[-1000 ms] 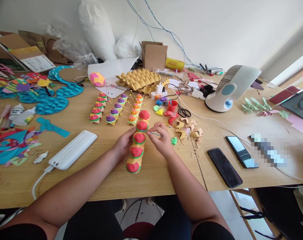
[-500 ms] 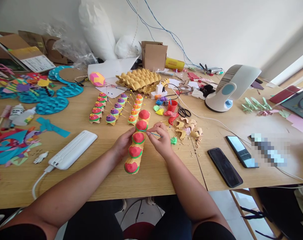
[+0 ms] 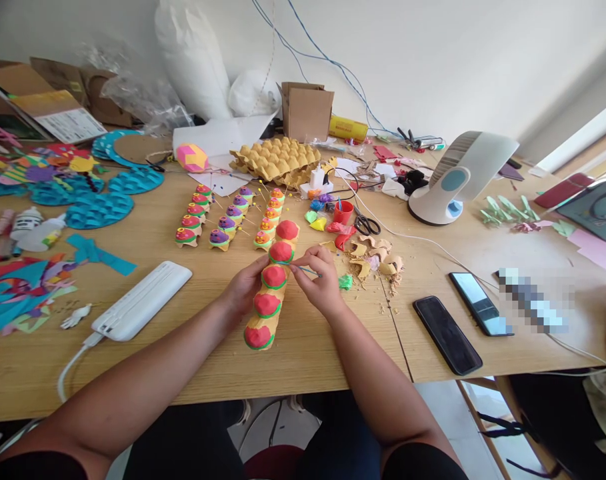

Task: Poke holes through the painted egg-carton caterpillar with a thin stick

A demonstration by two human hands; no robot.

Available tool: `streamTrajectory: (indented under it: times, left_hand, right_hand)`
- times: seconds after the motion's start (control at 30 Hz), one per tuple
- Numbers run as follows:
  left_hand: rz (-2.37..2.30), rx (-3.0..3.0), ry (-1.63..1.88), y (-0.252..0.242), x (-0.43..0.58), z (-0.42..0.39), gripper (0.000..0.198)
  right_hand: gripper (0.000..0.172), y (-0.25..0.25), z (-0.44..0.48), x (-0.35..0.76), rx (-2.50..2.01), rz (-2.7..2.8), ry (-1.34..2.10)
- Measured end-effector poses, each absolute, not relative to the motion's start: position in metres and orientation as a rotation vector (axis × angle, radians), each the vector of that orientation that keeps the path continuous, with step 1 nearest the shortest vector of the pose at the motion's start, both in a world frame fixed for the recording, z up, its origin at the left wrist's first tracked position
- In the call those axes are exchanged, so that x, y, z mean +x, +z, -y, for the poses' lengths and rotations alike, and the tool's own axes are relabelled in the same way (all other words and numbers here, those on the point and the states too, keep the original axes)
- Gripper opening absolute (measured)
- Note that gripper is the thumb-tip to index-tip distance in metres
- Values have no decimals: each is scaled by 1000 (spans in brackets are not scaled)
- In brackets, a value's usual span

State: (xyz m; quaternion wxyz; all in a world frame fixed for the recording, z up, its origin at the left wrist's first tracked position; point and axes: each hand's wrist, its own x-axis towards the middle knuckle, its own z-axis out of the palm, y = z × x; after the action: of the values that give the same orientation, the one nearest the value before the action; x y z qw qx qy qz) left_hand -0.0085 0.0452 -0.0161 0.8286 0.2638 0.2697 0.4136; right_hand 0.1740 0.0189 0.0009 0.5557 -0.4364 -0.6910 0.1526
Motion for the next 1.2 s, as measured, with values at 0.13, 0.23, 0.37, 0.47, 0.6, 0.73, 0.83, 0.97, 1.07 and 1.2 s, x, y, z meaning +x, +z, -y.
streamTrajectory:
  times: [0.13, 0.23, 0.37, 0.47, 0.6, 0.73, 0.83, 0.97, 1.07, 1.2]
  left_hand:
    - [-597, 537, 881, -16, -9, -44, 19]
    - [-609, 509, 885, -14, -9, -44, 16]
    - [-582, 507, 869, -12, -9, -43, 16]
    - [-557, 528, 873, -13, -8, -42, 18]
    - [-525, 564, 905, -15, -6, -43, 20]
    - [-509, 595, 893, -16, -4, -43, 26]
    - [-507, 631, 895, -18, -3, -42, 30]
    - [-514, 687, 927, -19, -3, -42, 36]
    - [-549, 713, 972, -18, -2, -42, 36]
    - [-591, 727, 992, -17, -1, -42, 34]
  right_hand:
    - [12, 0, -19, 175, -1013, 1505, 523]
    - [19, -3, -21, 177, -981, 1257, 724]
    - [26, -4, -25, 181, -937, 989, 847]
    - [30, -4, -28, 181, -940, 910, 948]
    - [31, -7, -29, 176, -1004, 861, 1199]
    - [36, -11, -26, 169, -937, 840, 1492]
    - [35, -12, -25, 167, -873, 801, 1567]
    - [34, -12, -25, 165, -816, 742, 1592]
    - [34, -11, -25, 165, -790, 740, 1607]
    - [33, -9, -24, 164, -764, 748, 1618]
